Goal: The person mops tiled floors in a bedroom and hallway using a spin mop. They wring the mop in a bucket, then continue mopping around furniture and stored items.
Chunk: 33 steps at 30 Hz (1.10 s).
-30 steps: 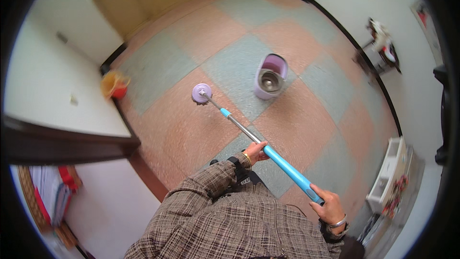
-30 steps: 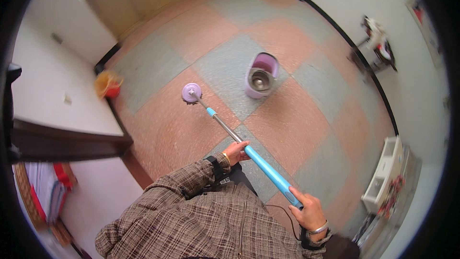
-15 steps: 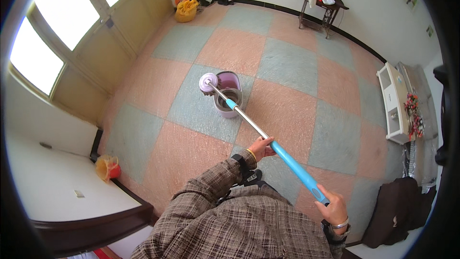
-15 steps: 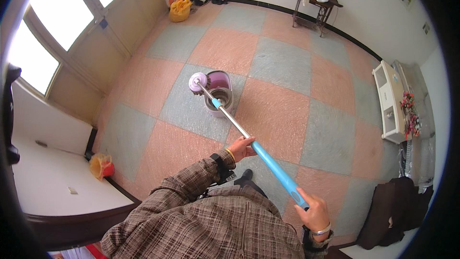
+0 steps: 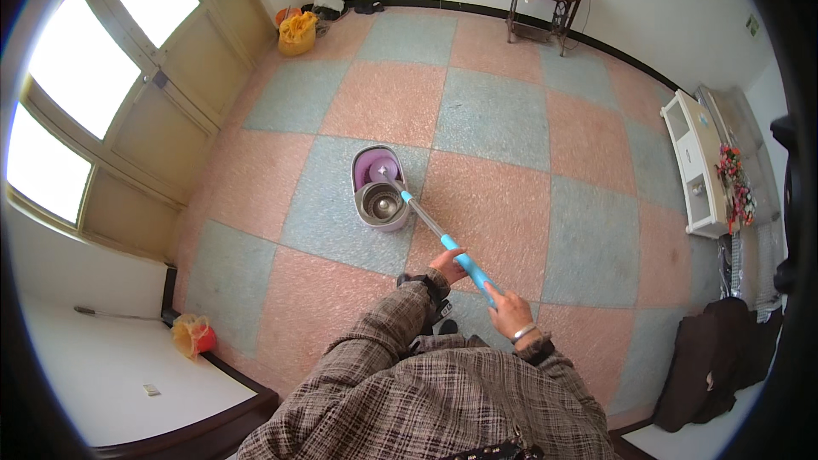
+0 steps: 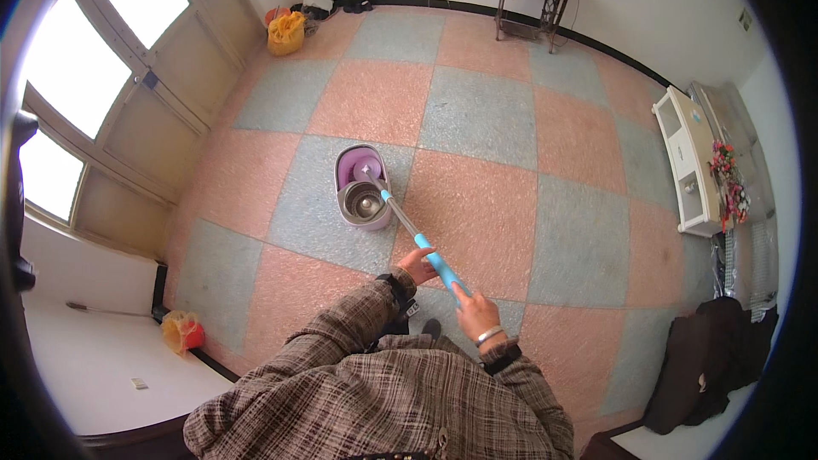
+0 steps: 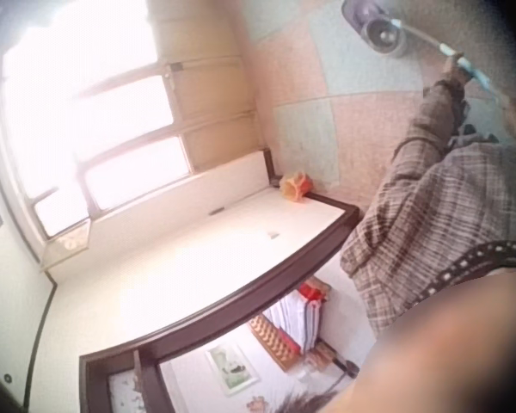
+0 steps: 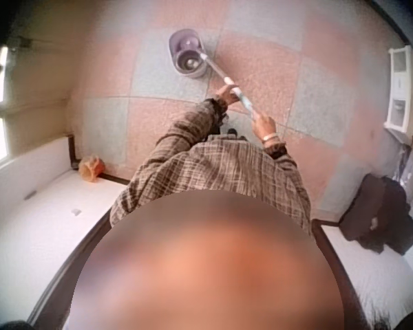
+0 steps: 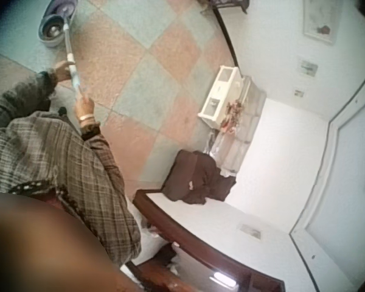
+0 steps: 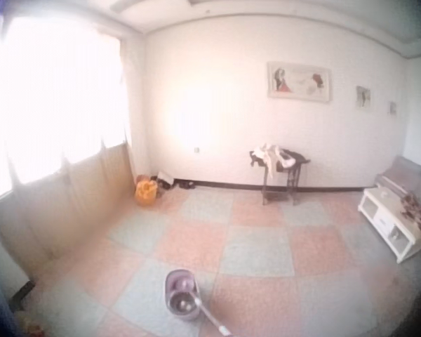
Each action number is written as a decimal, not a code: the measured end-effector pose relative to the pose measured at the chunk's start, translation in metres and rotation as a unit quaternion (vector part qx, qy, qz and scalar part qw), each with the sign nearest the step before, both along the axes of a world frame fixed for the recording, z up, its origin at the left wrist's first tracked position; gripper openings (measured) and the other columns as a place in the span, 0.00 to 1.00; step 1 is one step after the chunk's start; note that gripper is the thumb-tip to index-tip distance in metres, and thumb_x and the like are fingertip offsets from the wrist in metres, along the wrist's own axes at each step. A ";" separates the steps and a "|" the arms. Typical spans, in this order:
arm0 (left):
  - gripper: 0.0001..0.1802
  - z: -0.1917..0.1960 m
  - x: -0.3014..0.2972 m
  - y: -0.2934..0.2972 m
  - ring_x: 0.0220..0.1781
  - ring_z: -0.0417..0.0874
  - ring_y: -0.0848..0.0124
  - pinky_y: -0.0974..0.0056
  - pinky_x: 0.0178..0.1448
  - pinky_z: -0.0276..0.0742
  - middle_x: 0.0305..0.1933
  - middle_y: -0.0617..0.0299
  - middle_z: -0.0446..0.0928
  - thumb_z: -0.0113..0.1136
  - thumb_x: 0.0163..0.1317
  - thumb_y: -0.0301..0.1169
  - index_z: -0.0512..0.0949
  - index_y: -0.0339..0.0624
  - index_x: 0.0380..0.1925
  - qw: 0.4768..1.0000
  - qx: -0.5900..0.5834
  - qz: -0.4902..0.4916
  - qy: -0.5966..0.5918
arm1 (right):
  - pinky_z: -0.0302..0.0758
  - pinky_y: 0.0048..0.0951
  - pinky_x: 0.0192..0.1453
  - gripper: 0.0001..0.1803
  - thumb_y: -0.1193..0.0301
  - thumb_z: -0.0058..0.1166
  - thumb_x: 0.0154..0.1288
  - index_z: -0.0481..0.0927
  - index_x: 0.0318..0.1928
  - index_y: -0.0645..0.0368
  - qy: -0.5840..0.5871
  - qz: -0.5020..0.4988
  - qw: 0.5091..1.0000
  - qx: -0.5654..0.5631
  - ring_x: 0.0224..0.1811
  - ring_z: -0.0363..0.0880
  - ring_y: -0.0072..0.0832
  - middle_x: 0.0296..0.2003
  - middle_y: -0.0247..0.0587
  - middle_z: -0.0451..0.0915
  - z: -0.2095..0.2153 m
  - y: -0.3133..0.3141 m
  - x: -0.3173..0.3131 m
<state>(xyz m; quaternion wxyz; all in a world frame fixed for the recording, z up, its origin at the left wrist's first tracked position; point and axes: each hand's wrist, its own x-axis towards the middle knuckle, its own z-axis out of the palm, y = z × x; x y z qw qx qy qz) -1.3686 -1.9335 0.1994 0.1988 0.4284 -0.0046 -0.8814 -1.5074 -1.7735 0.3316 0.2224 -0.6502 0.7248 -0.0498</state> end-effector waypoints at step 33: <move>0.12 -0.069 -0.057 -0.388 0.21 0.65 0.67 0.60 0.31 0.71 0.17 0.64 0.62 0.41 0.60 0.27 0.58 0.45 0.18 0.947 0.111 0.252 -0.163 | 0.69 0.25 0.18 0.17 0.59 0.63 0.55 0.79 0.35 0.60 0.047 0.191 0.969 -0.152 0.15 0.72 0.23 0.19 0.35 0.73 0.128 -0.446 -0.105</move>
